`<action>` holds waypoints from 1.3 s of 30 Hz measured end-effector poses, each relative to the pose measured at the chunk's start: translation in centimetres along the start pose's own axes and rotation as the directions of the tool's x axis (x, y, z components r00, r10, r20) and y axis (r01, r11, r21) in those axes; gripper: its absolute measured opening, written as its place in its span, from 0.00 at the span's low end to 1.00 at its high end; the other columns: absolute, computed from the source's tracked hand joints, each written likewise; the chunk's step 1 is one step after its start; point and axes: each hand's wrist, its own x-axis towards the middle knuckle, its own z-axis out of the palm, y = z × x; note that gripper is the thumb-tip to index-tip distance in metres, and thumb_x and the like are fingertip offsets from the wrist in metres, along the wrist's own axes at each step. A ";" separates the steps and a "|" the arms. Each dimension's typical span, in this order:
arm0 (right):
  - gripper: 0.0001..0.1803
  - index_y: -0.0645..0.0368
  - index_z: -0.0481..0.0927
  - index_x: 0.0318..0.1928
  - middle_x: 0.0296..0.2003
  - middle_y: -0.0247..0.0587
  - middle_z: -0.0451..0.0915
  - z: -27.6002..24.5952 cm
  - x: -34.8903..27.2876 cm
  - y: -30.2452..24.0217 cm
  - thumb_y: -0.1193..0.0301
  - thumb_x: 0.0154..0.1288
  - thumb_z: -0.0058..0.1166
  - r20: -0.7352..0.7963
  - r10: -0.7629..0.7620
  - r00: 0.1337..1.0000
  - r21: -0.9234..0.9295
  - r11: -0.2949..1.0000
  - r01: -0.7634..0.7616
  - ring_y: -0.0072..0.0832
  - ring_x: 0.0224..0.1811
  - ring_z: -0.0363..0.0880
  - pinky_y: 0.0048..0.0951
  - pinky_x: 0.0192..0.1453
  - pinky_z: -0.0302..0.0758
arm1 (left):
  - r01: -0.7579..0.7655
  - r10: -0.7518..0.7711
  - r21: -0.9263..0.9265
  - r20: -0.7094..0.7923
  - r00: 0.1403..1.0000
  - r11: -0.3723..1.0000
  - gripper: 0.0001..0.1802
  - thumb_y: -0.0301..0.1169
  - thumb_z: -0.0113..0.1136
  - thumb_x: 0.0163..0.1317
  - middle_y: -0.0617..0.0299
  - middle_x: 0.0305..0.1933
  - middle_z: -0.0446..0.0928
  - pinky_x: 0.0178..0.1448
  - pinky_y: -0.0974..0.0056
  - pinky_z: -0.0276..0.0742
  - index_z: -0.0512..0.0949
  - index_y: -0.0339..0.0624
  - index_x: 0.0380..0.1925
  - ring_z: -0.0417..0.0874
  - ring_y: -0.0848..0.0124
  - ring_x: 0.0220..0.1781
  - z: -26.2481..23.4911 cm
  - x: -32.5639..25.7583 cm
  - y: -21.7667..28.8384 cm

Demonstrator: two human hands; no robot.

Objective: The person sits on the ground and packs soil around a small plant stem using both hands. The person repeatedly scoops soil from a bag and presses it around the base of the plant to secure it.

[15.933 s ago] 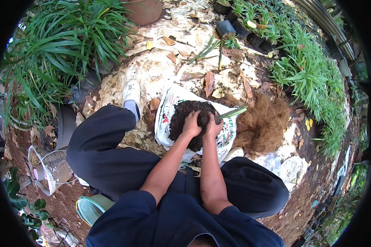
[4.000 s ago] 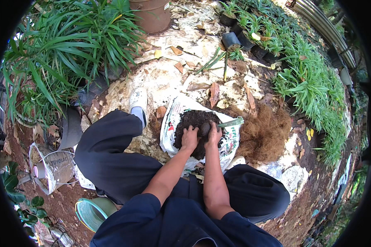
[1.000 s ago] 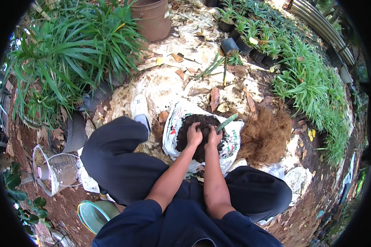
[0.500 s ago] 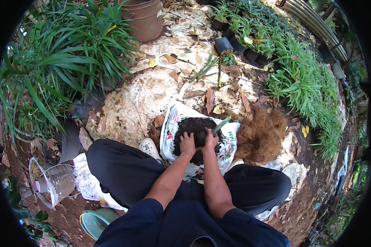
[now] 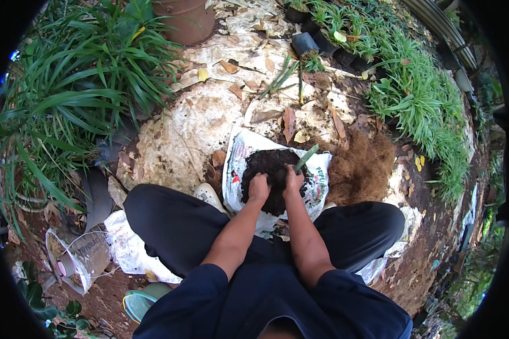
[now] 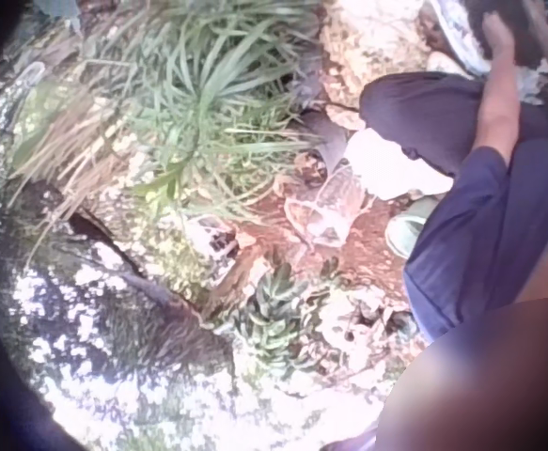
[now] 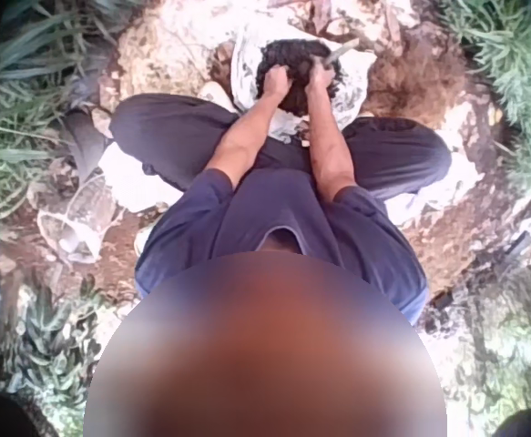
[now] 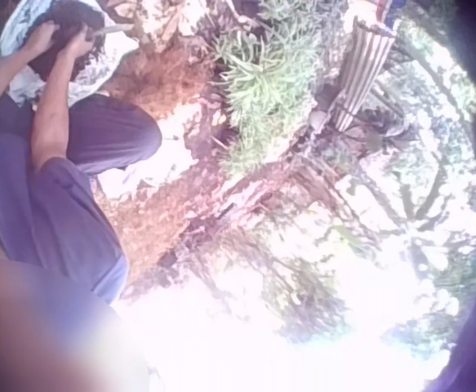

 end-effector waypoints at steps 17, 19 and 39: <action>0.19 0.61 0.78 0.42 0.36 0.38 0.79 -2.7 -3.8 1.2 0.68 0.50 0.66 -0.071 -0.184 0.980 -0.018 0.983 0.183 0.28 0.38 0.76 0.30 0.46 0.73 | 0.475 -0.532 -0.575 0.079 0.843 0.667 0.22 0.44 0.56 0.63 0.43 0.48 0.81 0.59 0.52 0.74 0.82 0.34 0.43 0.81 0.47 0.53 4.5 0.1 3.4; 0.17 0.60 0.78 0.42 0.36 0.37 0.79 -3.0 -4.6 0.7 0.69 0.51 0.65 -0.012 -0.136 0.991 0.163 0.977 0.136 0.26 0.37 0.76 0.28 0.45 0.72 | 0.445 -0.497 -0.630 0.106 0.861 0.637 0.18 0.39 0.54 0.66 0.46 0.47 0.82 0.57 0.55 0.75 0.82 0.35 0.43 0.82 0.51 0.51 4.4 0.1 3.6; 0.18 0.60 0.80 0.41 0.37 0.39 0.82 -2.8 -9.6 -6.0 0.64 0.52 0.67 0.198 -0.097 0.975 -0.217 0.966 0.140 0.27 0.38 0.79 0.29 0.47 0.74 | 0.278 -0.386 -0.853 0.099 0.917 0.441 0.20 0.39 0.48 0.69 0.47 0.43 0.83 0.52 0.58 0.74 0.82 0.33 0.43 0.83 0.58 0.47 -1.4 -2.8 6.3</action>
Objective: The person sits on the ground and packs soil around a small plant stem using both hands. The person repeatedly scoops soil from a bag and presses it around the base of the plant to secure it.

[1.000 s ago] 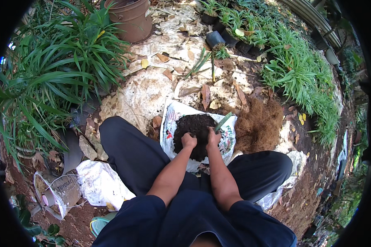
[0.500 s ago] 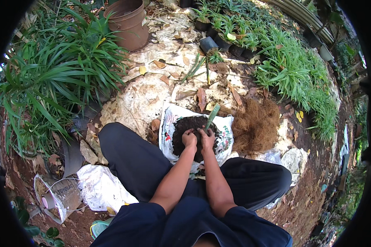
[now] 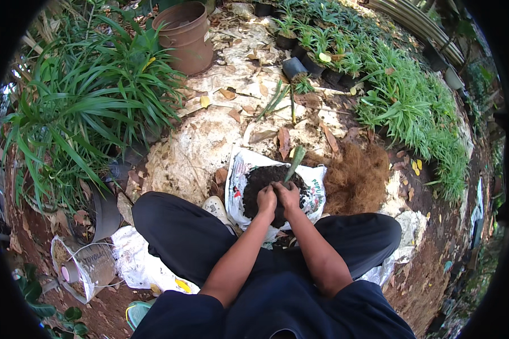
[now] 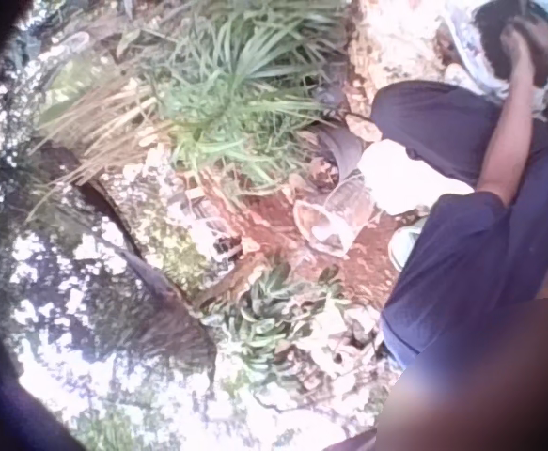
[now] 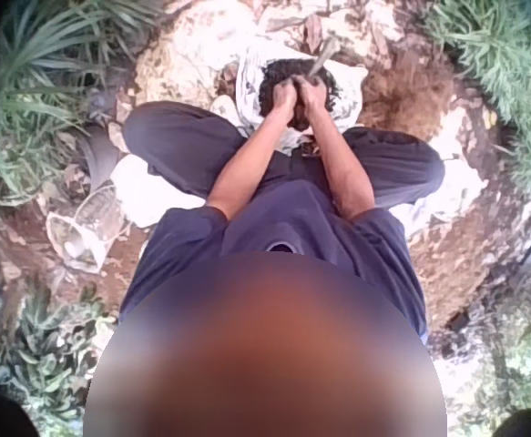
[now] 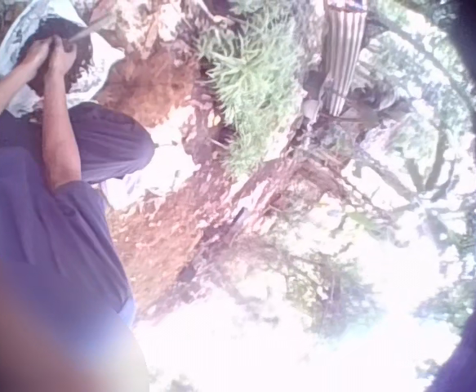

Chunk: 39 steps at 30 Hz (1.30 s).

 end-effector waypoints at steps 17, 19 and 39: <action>0.24 0.61 0.70 0.49 0.41 0.40 0.76 -0.7 3.5 3.4 0.71 0.53 0.65 0.010 0.053 0.999 0.568 0.821 -0.049 0.29 0.43 0.76 0.31 0.49 0.73 | -0.126 0.137 -0.104 0.107 0.985 0.986 0.12 0.23 0.44 0.70 0.59 0.46 0.80 0.57 0.67 0.72 0.78 0.34 0.45 0.79 0.70 0.49 3.1 1.9 -0.1; 0.22 0.60 0.71 0.48 0.41 0.39 0.77 -0.6 3.3 3.6 0.71 0.54 0.64 0.083 0.023 0.996 0.467 0.882 -0.060 0.28 0.43 0.76 0.30 0.50 0.73 | -0.128 0.147 -0.205 0.081 0.986 0.970 0.13 0.20 0.43 0.70 0.56 0.46 0.79 0.57 0.67 0.73 0.76 0.33 0.48 0.80 0.69 0.49 2.6 2.5 0.3; 0.19 0.59 0.74 0.42 0.35 0.36 0.75 0.0 7.4 5.3 0.68 0.50 0.66 -0.285 0.001 0.958 0.307 0.947 0.090 0.28 0.36 0.73 0.30 0.44 0.72 | -0.302 0.137 0.927 0.277 0.951 0.222 0.47 0.30 0.77 0.43 0.52 0.69 0.59 0.63 0.52 0.74 0.65 0.59 0.66 0.67 0.47 0.66 0.0 1.7 -1.4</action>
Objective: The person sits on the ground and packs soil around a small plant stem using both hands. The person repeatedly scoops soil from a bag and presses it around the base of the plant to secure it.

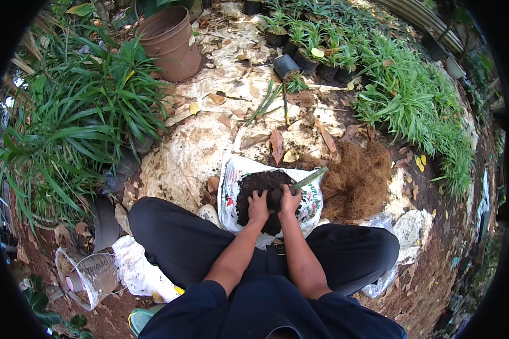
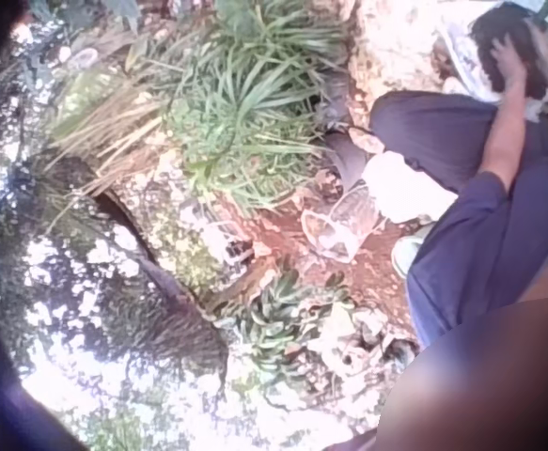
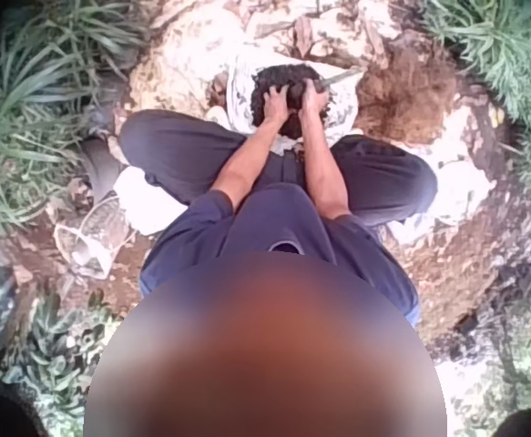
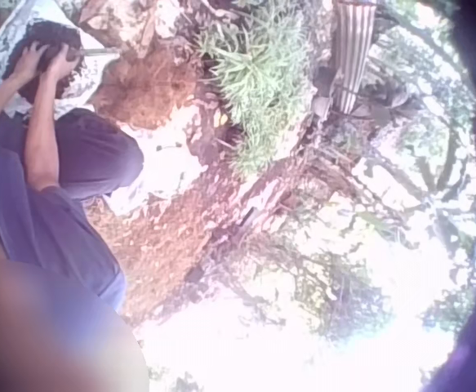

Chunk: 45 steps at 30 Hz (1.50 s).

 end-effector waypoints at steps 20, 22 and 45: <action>0.21 0.62 0.81 0.42 0.40 0.44 0.82 0.2 -1.5 -1.0 0.64 0.48 0.66 0.027 0.064 0.998 -0.349 0.936 -0.050 0.33 0.41 0.80 0.32 0.50 0.73 | 0.121 -0.247 -0.727 -0.069 0.966 0.676 0.14 0.34 0.52 0.66 0.46 0.41 0.83 0.51 0.56 0.75 0.83 0.36 0.36 0.84 0.52 0.47 1.6 2.8 -1.0; 0.21 0.62 0.81 0.42 0.39 0.44 0.82 0.2 -1.6 -1.1 0.64 0.48 0.66 0.104 0.063 0.993 -0.250 0.968 -0.036 0.33 0.40 0.80 0.32 0.50 0.74 | 0.073 -0.255 -0.841 -0.079 0.964 0.536 0.14 0.34 0.52 0.66 0.49 0.39 0.84 0.50 0.58 0.75 0.83 0.34 0.37 0.84 0.57 0.46 1.9 3.3 -1.0; 0.25 0.63 0.72 0.50 0.41 0.41 0.77 0.8 -1.8 -0.7 0.67 0.54 0.67 0.221 0.122 0.968 0.018 0.991 -0.129 0.27 0.43 0.75 0.29 0.49 0.72 | 0.090 -0.272 -0.948 0.004 0.962 0.304 0.18 0.36 0.47 0.71 0.52 0.47 0.82 0.55 0.61 0.74 0.81 0.37 0.47 0.82 0.63 0.50 1.3 2.1 1.7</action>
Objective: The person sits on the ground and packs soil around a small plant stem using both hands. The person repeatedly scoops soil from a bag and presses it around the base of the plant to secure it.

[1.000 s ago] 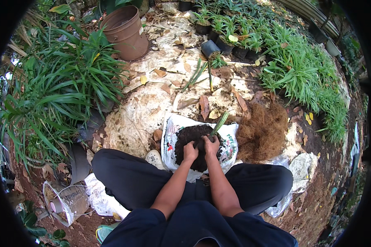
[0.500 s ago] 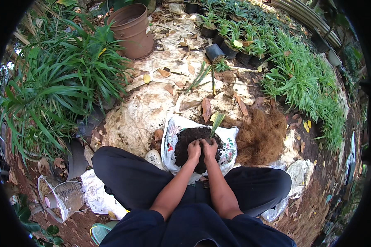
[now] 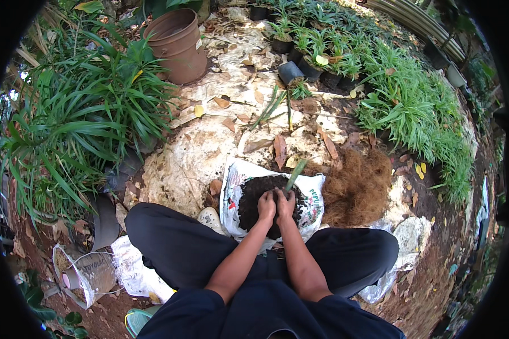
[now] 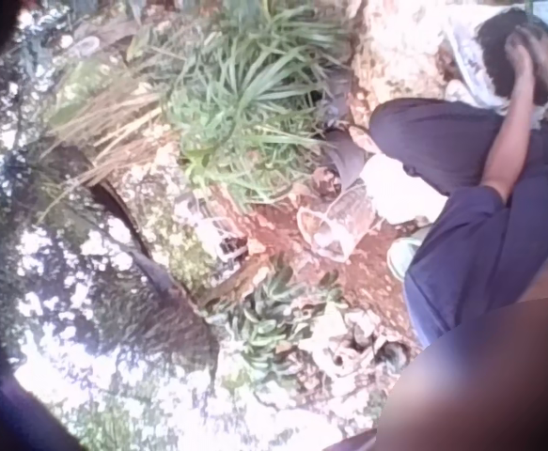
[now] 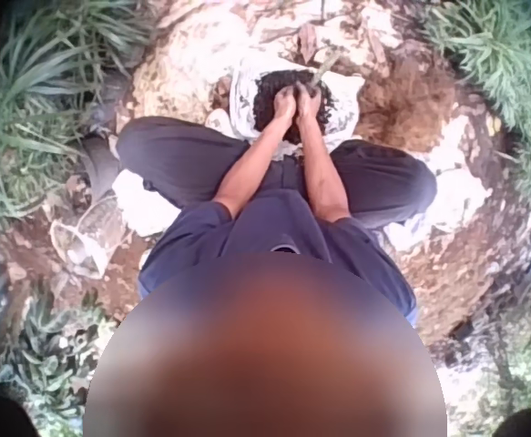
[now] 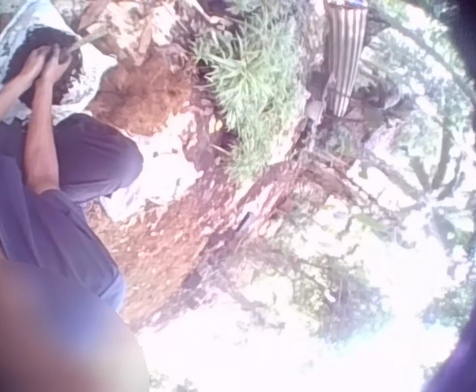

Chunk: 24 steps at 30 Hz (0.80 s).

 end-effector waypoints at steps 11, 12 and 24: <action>0.11 0.59 0.75 0.36 0.32 0.35 0.77 0.3 -0.6 -0.6 0.73 0.55 0.63 -0.001 -0.048 0.999 0.140 0.989 0.048 0.26 0.35 0.75 0.29 0.43 0.72 | 0.037 -0.036 0.014 -0.041 0.999 0.999 0.20 0.39 0.48 0.71 0.49 0.48 0.82 0.56 0.61 0.72 0.81 0.34 0.48 0.81 0.63 0.52 0.0 -0.5 0.5; 0.14 0.59 0.76 0.38 0.34 0.36 0.78 0.2 -0.7 -0.7 0.72 0.52 0.65 0.061 -0.001 0.998 0.159 0.987 -0.008 0.27 0.37 0.76 0.28 0.46 0.73 | 0.040 -0.044 -0.086 -0.041 0.998 0.996 0.20 0.40 0.47 0.72 0.50 0.47 0.82 0.55 0.61 0.72 0.80 0.33 0.47 0.81 0.63 0.50 -0.3 -0.4 0.6; 0.25 0.60 0.71 0.45 0.40 0.47 0.77 0.3 0.5 0.6 0.65 0.50 0.68 -0.168 -0.243 0.955 -0.228 0.952 0.202 0.39 0.44 0.76 0.37 0.53 0.71 | -0.036 0.039 0.093 -0.031 0.999 0.995 0.24 0.44 0.49 0.71 0.51 0.39 0.84 0.52 0.61 0.74 0.84 0.33 0.38 0.83 0.64 0.44 -0.7 0.4 1.8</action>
